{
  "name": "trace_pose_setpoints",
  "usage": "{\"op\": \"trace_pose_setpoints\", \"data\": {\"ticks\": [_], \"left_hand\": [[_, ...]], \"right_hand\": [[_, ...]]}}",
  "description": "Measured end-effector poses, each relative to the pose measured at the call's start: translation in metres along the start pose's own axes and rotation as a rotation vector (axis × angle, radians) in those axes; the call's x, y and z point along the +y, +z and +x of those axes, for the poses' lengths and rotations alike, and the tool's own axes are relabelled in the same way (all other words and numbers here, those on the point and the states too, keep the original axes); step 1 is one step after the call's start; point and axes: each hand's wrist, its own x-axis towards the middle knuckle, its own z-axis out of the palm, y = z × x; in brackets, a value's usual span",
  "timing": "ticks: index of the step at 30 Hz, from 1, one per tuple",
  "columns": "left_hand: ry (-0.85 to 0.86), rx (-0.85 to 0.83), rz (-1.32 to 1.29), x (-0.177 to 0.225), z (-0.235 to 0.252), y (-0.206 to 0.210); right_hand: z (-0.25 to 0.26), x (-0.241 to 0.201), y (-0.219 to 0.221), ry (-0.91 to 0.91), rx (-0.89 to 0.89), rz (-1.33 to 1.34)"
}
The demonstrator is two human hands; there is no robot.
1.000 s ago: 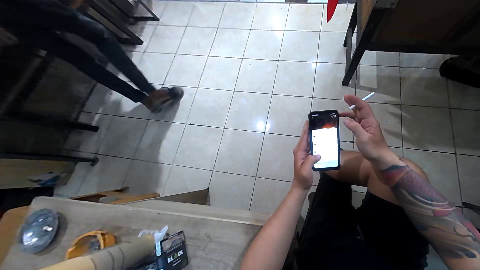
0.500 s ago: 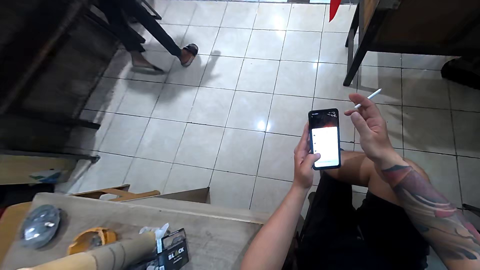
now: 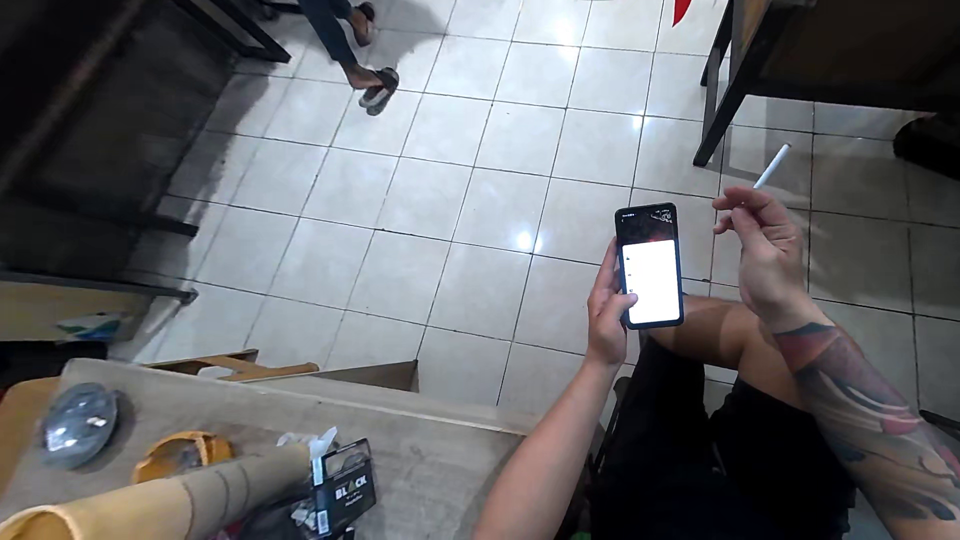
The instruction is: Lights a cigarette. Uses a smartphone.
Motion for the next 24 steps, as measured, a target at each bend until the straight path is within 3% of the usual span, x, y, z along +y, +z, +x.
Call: {"op": "trace_pose_setpoints", "data": {"ticks": [16, 21, 24], "left_hand": [[0.079, 0.118, -0.003, 0.013, 0.008, -0.013], [0.076, 0.160, -0.043, 0.014, 0.013, -0.016], [0.070, 0.156, -0.043, 0.013, 0.013, -0.017]], "right_hand": [[0.000, -0.012, -0.022, -0.199, 0.235, 0.161], [-0.056, -0.029, -0.014, -0.187, 0.288, 0.205], [-0.099, -0.044, 0.003, -0.212, 0.181, 0.263]]}}
